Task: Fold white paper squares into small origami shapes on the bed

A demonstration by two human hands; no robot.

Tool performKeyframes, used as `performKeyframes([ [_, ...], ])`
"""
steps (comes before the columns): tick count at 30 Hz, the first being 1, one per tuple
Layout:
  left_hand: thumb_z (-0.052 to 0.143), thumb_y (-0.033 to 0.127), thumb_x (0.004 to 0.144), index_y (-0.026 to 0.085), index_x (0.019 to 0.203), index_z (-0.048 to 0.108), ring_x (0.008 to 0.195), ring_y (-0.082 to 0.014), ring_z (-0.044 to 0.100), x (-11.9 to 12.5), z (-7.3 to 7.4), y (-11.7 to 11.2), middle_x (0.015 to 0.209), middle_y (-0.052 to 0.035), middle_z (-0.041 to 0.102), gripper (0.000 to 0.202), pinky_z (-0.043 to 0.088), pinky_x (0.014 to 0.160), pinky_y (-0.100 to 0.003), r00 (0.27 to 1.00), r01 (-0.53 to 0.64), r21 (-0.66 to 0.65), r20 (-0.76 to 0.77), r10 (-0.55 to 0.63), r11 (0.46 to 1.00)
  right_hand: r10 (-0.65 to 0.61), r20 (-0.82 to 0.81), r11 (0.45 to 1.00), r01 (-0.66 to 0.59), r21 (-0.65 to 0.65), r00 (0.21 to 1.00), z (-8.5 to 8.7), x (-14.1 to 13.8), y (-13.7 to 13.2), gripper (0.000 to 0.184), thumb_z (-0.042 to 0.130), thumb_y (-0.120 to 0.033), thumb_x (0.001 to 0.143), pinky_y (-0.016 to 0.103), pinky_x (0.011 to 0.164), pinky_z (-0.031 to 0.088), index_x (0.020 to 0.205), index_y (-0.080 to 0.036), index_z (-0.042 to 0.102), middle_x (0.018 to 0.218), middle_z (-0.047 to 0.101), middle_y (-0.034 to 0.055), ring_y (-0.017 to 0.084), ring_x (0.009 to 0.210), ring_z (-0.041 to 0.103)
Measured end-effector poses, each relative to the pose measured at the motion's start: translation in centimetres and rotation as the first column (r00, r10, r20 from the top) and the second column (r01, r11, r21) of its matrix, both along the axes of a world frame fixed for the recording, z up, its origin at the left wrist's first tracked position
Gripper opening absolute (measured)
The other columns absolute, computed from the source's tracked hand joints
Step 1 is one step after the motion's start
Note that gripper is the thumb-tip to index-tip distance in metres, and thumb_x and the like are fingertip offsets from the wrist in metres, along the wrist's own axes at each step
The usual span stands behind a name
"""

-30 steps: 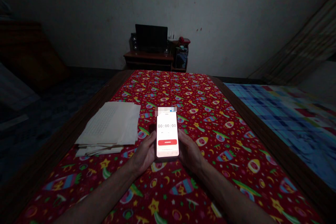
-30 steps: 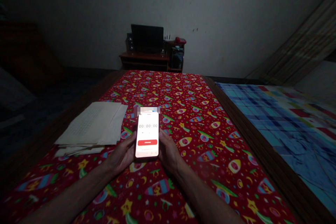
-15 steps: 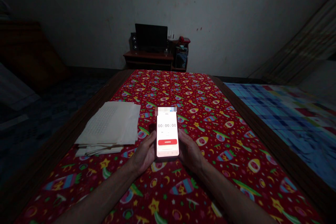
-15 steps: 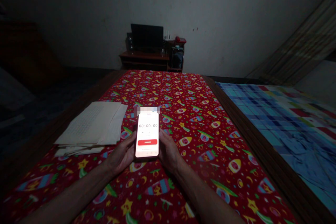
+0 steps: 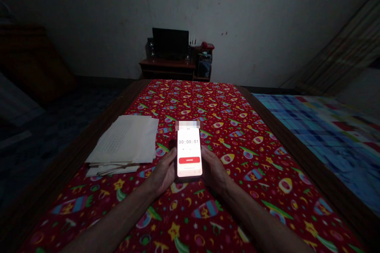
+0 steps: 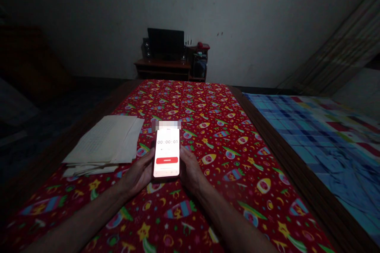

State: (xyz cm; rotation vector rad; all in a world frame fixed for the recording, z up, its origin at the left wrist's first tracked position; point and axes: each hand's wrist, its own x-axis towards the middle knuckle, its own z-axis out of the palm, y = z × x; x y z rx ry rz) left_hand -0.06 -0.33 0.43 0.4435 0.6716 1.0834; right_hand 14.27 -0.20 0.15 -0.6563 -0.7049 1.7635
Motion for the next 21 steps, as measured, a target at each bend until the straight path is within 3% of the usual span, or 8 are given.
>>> performKeyframes([
  [14,0.060,0.029,0.085,0.010,0.113,0.062,0.114,-0.0281,0.055,0.3,-0.4,-0.3,0.115,-0.0141,0.064,0.034,0.036,0.104,-0.042,0.995,0.103,0.187,-0.034,-0.098,0.977,-0.144,0.112,0.990,0.143,0.017,0.983,0.3,1.3,-0.4,0.027,0.075,-0.037,0.065,0.033,0.067,0.051,0.083,-0.017,0.069,0.080,0.072,0.0040,0.020,0.070,0.067],
  [18,0.061,0.030,0.083,0.012,0.107,0.064,0.112,-0.0273,0.057,0.1,-0.6,-0.3,0.112,-0.0143,0.066,0.030,0.037,0.103,-0.042,0.986,0.134,0.193,-0.120,-0.112,0.972,-0.210,0.135,0.977,0.212,-0.003,0.968,1.4,3.3,-1.9,0.028,0.076,-0.033,0.063,0.031,0.064,0.052,0.084,-0.016,0.070,0.081,0.073,0.0051,0.020,0.069,0.067],
  [21,0.059,0.030,0.085,0.011,0.106,0.064,0.111,-0.0274,0.058,-0.1,-0.7,-0.2,0.112,-0.0158,0.065,0.029,0.036,0.104,-0.042,0.984,0.156,0.197,-0.113,-0.136,0.968,-0.310,0.197,0.949,0.315,0.004,0.930,2.4,6.6,-3.1,0.027,0.075,-0.033,0.064,0.033,0.060,0.053,0.084,-0.015,0.070,0.080,0.073,0.0070,0.022,0.066,0.067],
])
